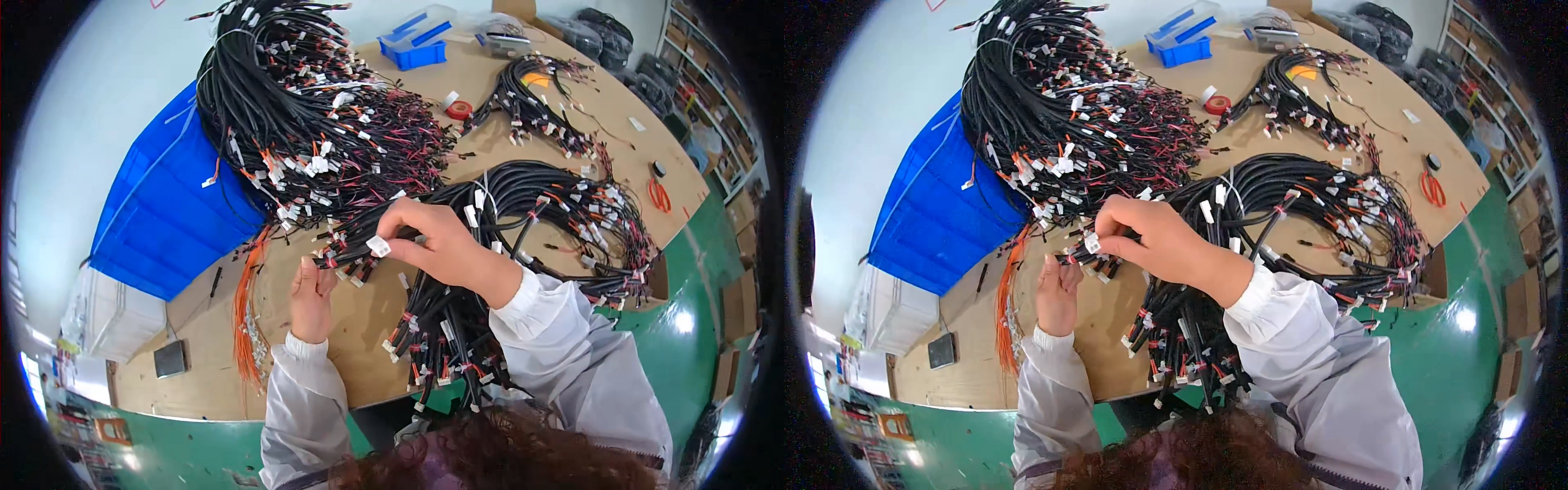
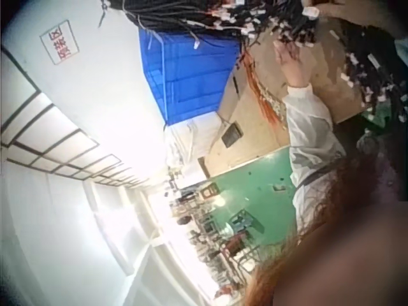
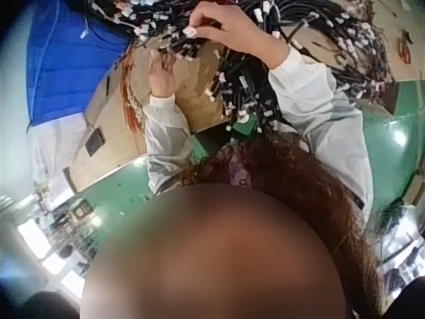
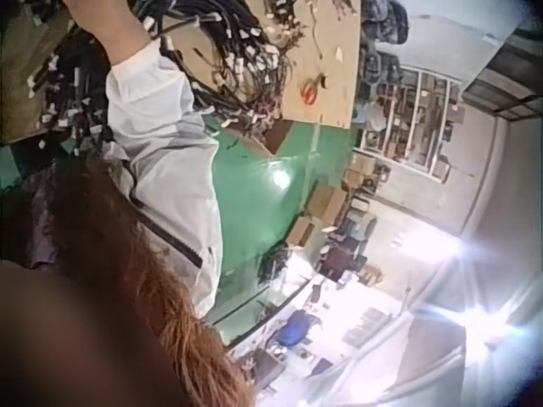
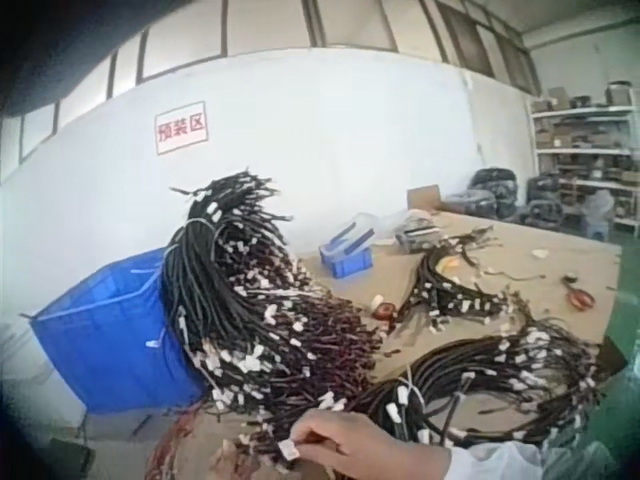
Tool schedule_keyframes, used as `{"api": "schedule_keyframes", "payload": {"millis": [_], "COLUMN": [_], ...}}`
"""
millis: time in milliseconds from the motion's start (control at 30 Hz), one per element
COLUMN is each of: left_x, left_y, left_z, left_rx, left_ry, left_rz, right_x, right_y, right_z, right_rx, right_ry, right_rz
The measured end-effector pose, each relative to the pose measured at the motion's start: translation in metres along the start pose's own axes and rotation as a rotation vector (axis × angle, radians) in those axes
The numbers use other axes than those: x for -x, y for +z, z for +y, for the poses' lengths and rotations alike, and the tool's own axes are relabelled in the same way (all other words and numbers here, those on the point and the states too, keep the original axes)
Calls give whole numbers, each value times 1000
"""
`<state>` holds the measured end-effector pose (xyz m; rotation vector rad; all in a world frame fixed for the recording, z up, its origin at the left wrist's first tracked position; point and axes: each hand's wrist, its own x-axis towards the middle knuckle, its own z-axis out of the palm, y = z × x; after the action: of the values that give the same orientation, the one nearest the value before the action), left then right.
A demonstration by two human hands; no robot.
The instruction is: Sorting and organizing bundles of black cables with multiple white and red connectors at a factory workbench.
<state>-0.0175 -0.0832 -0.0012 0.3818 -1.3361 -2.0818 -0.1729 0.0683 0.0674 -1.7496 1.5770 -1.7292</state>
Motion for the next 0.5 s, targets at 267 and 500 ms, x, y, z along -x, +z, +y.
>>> {"api": "schedule_keyframes", "payload": {"millis": [267,500], "left_x": [-3,5], "left_y": [-11,-44], "left_z": [-5,5], "left_rx": [53,-152], "left_ry": [-1,-230], "left_rz": [-98,-471], "right_x": [-4,-3], "right_y": [1,-8], "right_z": [7,3], "right_rx": [94,-544], "right_ry": [-142,126], "right_rz": [44,-22]}}
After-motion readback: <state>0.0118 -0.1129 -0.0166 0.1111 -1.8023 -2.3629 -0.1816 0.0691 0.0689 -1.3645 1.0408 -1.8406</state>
